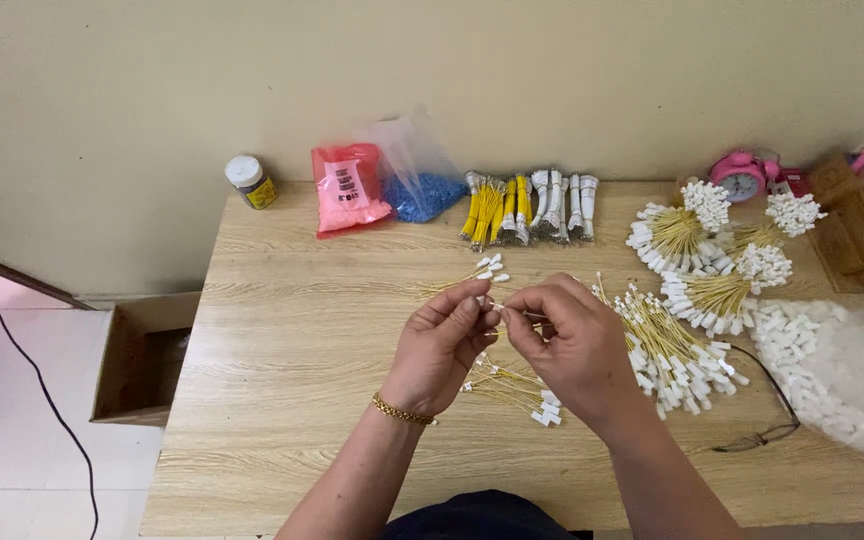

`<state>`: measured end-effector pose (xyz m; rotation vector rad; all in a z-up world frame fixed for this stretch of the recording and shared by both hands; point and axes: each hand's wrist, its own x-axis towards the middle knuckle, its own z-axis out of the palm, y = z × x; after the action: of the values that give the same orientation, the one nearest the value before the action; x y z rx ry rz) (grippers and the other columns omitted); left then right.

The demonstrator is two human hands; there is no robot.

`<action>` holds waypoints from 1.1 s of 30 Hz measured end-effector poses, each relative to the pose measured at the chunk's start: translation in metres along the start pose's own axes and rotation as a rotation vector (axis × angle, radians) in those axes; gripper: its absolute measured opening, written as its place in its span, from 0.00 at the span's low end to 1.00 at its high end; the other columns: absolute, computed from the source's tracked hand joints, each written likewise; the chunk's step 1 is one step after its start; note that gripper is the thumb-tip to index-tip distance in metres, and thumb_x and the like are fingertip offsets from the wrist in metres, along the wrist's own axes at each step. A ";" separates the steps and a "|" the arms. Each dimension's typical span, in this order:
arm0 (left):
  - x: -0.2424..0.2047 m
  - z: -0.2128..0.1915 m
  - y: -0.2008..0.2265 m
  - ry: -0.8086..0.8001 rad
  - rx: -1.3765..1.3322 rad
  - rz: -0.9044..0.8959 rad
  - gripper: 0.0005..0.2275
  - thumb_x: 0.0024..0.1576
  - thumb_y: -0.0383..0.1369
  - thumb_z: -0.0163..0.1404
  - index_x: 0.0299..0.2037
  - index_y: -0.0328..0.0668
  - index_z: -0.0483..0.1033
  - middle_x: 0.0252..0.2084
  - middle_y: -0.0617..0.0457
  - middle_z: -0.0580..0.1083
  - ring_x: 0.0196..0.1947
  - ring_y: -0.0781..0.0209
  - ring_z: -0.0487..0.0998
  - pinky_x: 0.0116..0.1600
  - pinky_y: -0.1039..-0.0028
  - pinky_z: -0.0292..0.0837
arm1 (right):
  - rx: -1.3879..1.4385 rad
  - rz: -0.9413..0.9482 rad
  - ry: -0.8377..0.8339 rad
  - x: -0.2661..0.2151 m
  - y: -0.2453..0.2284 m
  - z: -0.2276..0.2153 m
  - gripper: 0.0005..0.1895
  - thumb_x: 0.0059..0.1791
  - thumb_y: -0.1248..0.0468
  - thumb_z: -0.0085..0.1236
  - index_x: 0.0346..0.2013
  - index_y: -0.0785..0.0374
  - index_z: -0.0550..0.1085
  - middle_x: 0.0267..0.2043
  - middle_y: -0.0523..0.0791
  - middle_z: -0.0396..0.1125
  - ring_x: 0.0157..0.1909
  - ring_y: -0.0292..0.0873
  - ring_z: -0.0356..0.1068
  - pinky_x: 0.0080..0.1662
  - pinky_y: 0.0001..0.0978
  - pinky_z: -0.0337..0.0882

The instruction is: Assembling small white tips onto thin wooden sticks at a workbench.

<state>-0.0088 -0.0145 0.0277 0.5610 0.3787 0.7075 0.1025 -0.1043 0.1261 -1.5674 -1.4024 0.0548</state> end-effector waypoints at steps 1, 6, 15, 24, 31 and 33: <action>0.001 -0.002 -0.003 0.000 0.001 -0.001 0.11 0.60 0.29 0.48 0.50 0.37 0.74 0.38 0.53 0.75 0.39 0.62 0.81 0.43 0.77 0.79 | 0.000 0.001 0.001 0.000 0.000 0.000 0.05 0.41 0.74 0.61 0.27 0.62 0.76 0.22 0.47 0.64 0.23 0.45 0.69 0.26 0.29 0.69; 0.002 -0.005 -0.008 -0.016 0.031 0.044 0.12 0.59 0.24 0.48 0.51 0.33 0.74 0.39 0.52 0.74 0.41 0.63 0.79 0.45 0.76 0.79 | -0.082 -0.076 0.023 0.002 0.004 -0.002 0.06 0.42 0.73 0.61 0.26 0.59 0.75 0.22 0.43 0.64 0.23 0.40 0.68 0.27 0.24 0.69; 0.002 -0.010 -0.012 -0.068 0.016 0.075 0.08 0.58 0.22 0.48 0.46 0.31 0.74 0.36 0.47 0.72 0.37 0.59 0.77 0.43 0.72 0.79 | -0.190 -0.197 0.019 0.006 0.002 -0.002 0.08 0.41 0.72 0.61 0.23 0.54 0.75 0.20 0.39 0.62 0.23 0.39 0.68 0.28 0.23 0.69; 0.002 -0.010 -0.010 -0.077 0.079 0.089 0.07 0.58 0.23 0.48 0.45 0.31 0.74 0.38 0.45 0.74 0.36 0.59 0.79 0.42 0.74 0.80 | -0.218 -0.246 -0.060 0.008 0.005 -0.007 0.08 0.40 0.74 0.59 0.24 0.57 0.73 0.20 0.44 0.62 0.25 0.47 0.69 0.29 0.32 0.70; 0.004 -0.016 -0.010 -0.068 0.115 0.119 0.07 0.57 0.22 0.49 0.44 0.29 0.74 0.38 0.43 0.75 0.36 0.57 0.81 0.42 0.71 0.80 | -0.236 -0.254 -0.053 0.010 0.003 -0.006 0.08 0.40 0.73 0.59 0.25 0.55 0.74 0.21 0.42 0.63 0.26 0.44 0.70 0.31 0.31 0.70; 0.003 -0.015 -0.009 -0.050 0.151 0.136 0.07 0.57 0.21 0.49 0.44 0.28 0.74 0.37 0.43 0.76 0.36 0.58 0.81 0.42 0.73 0.80 | -0.200 -0.224 -0.078 0.010 0.002 -0.006 0.08 0.41 0.73 0.58 0.25 0.54 0.74 0.20 0.42 0.63 0.25 0.45 0.70 0.30 0.31 0.70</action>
<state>-0.0101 -0.0130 0.0100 0.7516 0.3518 0.7980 0.1108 -0.1005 0.1334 -1.5727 -1.6791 -0.1658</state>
